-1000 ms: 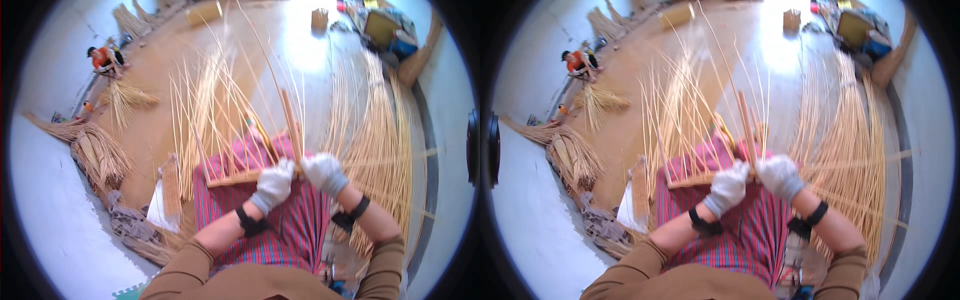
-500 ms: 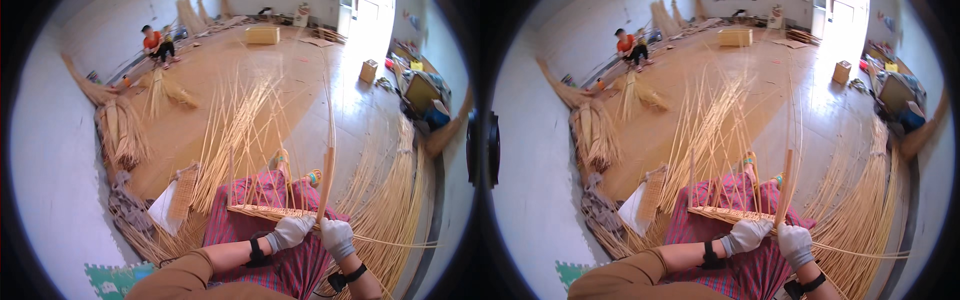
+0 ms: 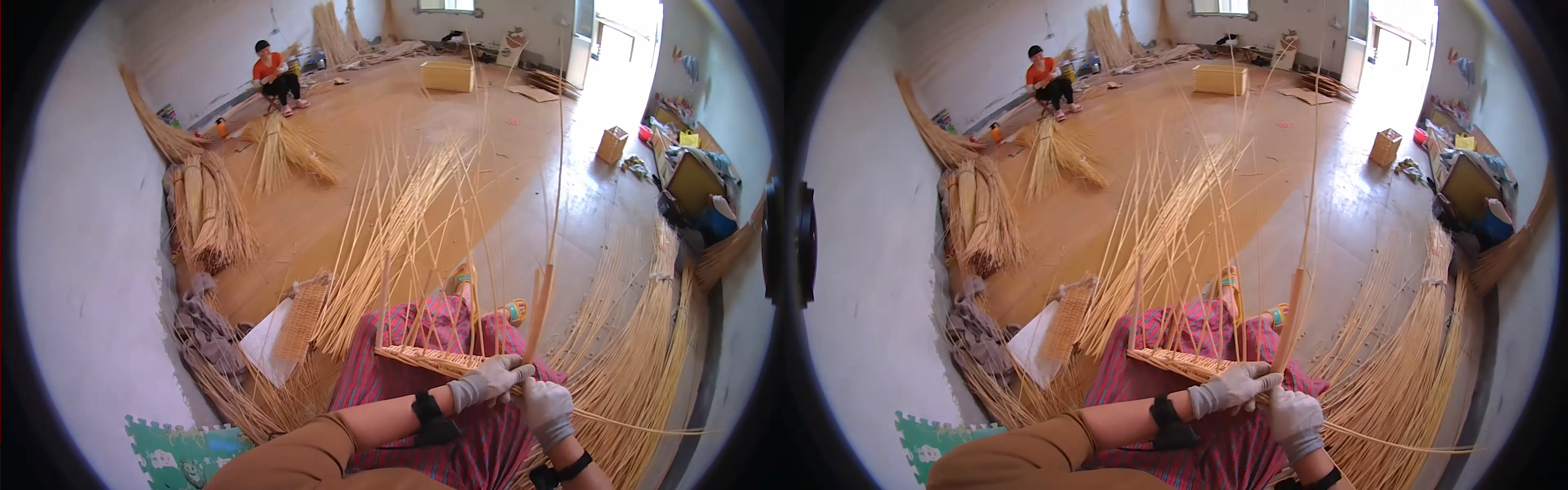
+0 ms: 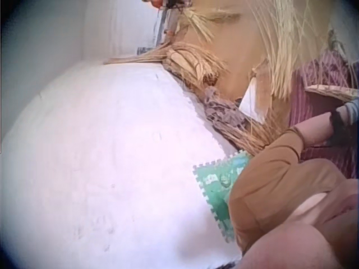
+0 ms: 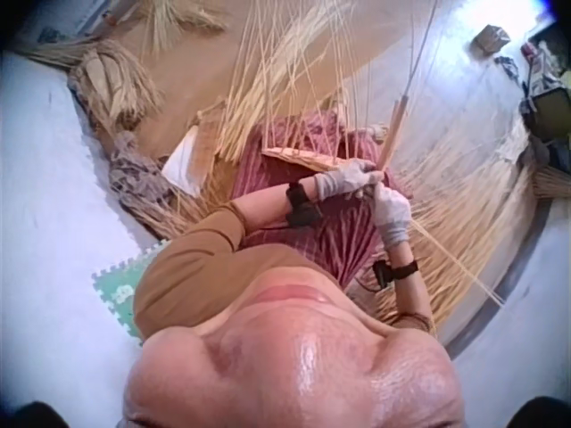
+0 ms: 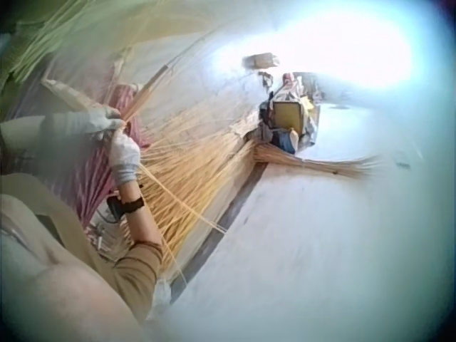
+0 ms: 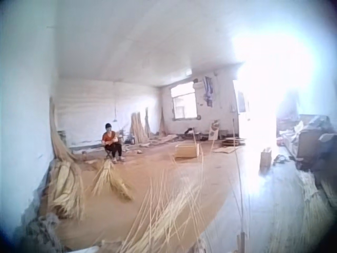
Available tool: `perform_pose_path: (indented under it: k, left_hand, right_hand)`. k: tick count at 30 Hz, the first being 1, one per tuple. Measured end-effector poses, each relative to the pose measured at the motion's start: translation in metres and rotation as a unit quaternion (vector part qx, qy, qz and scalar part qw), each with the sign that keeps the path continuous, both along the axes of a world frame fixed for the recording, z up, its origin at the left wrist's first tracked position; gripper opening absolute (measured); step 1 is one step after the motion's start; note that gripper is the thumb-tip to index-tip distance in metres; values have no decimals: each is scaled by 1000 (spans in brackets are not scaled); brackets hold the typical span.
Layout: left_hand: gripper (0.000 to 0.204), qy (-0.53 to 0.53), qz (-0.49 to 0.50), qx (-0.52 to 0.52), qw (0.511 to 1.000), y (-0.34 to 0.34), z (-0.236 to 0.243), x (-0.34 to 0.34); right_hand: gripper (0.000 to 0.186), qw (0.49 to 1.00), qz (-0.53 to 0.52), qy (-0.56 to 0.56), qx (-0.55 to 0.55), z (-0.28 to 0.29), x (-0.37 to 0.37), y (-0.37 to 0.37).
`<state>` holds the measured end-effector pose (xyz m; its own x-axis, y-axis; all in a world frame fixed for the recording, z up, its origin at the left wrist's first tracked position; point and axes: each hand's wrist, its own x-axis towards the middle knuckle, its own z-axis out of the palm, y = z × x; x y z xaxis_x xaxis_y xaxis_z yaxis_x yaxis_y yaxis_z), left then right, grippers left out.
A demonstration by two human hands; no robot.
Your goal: The person weaves a wicker basket by hand, bending and tucking straw strands around a rectangular wooden frame while using shears to trim excess material.
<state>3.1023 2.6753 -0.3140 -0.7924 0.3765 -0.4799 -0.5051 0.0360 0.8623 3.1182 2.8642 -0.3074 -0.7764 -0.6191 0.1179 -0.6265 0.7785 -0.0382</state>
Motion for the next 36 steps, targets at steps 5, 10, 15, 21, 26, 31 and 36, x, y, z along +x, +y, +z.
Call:
perform_pose_path:
  k: [5, 10, 15, 21, 26, 31, 36]
  left_hand:
    - [44, 21, 35, -55, 998, 6, 2, -6]
    - [37, 66, 75, -67, 993, 11, 5, 1]
    - [34, 52, 120, -25, 991, -2, -3, 2]
    - [36, 11, 19, -83, 996, 3, 18, -14]
    - [39, 49, 63, -128, 988, 0, -13, -20]
    - [42, 15, 69, -110, 991, 24, 9, -3]
    - [42, 30, 74, -126, 989, 26, 18, 3]
  right_hand:
    - [17, 1000, 0, -3, 0, -4, -3, 3]
    - [17, 999, 21, -25, 15, 7, -8, 5]
    - [17, 997, 66, -38, -18, 13, -18, -12]
    - [13, 1000, -4, 2, 16, 0, -7, -1]
    - [24, 1000, 6, 27, 4, -10, -7, -2]
    - [22, 999, -14, -16, -37, 9, 6, 18]
    - [33, 894, -89, -412, -152, 26, -40, 40]
